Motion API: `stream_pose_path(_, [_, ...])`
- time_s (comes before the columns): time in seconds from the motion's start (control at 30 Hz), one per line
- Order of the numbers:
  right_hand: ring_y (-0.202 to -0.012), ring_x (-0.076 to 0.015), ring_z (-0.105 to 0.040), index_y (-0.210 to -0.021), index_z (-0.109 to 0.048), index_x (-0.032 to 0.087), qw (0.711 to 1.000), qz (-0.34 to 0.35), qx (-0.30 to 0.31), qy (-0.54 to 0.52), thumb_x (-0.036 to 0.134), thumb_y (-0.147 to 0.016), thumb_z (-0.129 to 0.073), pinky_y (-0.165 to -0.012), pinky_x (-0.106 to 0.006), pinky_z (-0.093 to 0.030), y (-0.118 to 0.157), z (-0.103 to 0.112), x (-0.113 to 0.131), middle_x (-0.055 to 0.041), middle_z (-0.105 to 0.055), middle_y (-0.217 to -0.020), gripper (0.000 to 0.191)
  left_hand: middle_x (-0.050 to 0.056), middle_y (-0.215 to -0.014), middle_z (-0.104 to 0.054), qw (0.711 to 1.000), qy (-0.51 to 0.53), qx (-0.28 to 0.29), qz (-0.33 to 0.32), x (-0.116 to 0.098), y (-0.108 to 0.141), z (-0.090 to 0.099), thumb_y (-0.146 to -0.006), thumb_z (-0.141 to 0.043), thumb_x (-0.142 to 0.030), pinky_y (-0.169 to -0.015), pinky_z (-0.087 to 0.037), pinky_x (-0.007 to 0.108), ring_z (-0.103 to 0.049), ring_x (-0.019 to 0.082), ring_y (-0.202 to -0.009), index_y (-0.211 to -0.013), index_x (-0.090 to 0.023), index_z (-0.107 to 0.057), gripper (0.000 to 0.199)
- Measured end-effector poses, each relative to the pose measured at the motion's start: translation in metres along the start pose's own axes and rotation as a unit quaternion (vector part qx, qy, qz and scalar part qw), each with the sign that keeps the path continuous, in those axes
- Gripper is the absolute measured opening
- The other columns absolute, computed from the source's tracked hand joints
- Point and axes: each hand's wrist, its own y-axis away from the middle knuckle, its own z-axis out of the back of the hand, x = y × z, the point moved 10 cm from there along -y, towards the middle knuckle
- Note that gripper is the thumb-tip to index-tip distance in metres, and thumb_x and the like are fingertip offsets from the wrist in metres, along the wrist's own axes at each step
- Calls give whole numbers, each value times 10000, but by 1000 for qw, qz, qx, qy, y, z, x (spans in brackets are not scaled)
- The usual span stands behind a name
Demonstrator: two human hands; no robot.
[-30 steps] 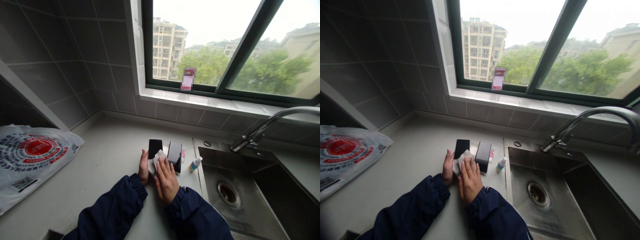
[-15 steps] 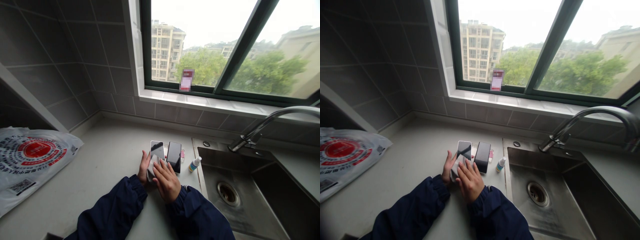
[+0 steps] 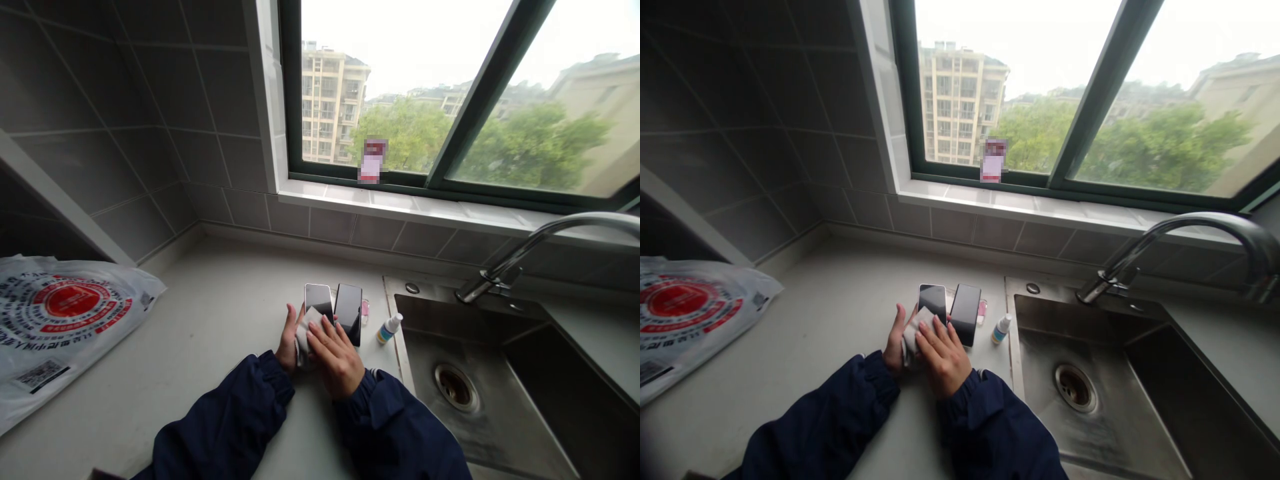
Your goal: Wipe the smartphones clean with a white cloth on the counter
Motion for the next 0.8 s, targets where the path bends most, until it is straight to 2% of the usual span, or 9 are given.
stream_pose_path(0.13, [-1429, -301, -275, -1293, -568, 192, 1000, -17, -5, 19, 199, -981, -481, -1105, -512, -348, -1, 4, -11, -54, -564, -1367, 325, 147, -1225, -646, 1000, -4, -16, -22, -9, 0, 4, -875, -382, -673, -906, -520, 428, -655, 282, -1062, -1455, -240, -354, 725])
stream_pose_path(0.27, [-1432, -308, -265, -1297, -566, 197, 999, -34, -1, 26, 179, -978, -470, -1086, -535, -361, 2, 3, -22, -55, -560, -1371, 333, 147, -1266, -625, 998, 5, -26, -57, -21, -4, 2, -892, -374, -648, -942, -499, 465, -635, 300, -1102, -1459, -228, -351, 706])
stream_pose_path(0.4, [-1431, -314, -266, -1275, -581, 181, 999, -36, -2, 24, 204, -981, -472, -1063, -538, -390, 3, 2, -22, -60, -564, -1366, 314, 144, -1277, -619, 995, -5, -61, -80, -26, -4, 3, -914, -389, -593, -963, -492, 457, -619, 297, -1131, -1454, -212, -358, 662])
stream_pose_path(0.5, [-1424, -312, -285, -1274, -584, 169, 999, -30, -2, 20, 232, -985, -470, -1063, -519, -403, 2, 1, -14, -65, -546, -1384, 318, 136, -1260, -628, 995, -13, -72, -73, -21, -2, 1, -915, -405, -580, -964, -496, 439, -620, 286, -1133, -1447, -225, -365, 641])
stream_pose_path(0.67, [-1423, -306, -289, -1261, -601, 161, 1000, -11, -10, 12, 235, -986, -471, -1109, -498, -364, -2, 3, 3, -55, -528, -1402, 313, 130, -1211, -651, 999, -14, -40, -29, -2, -1, -7, -900, -437, -589, -931, -519, 412, -640, 271, -1101, -1425, -247, -386, 629])
stream_pose_path(0.8, [-1433, -310, -259, -1278, -591, 172, 1000, -9, -3, 24, 248, -984, -479, -1114, -503, -352, -2, 3, 0, -42, -521, -1408, 323, 127, -1224, -647, 998, -23, -34, -40, -4, -1, -9, -876, -472, -608, -929, -522, 408, -639, 271, -1103, -1411, -253, -411, 645])
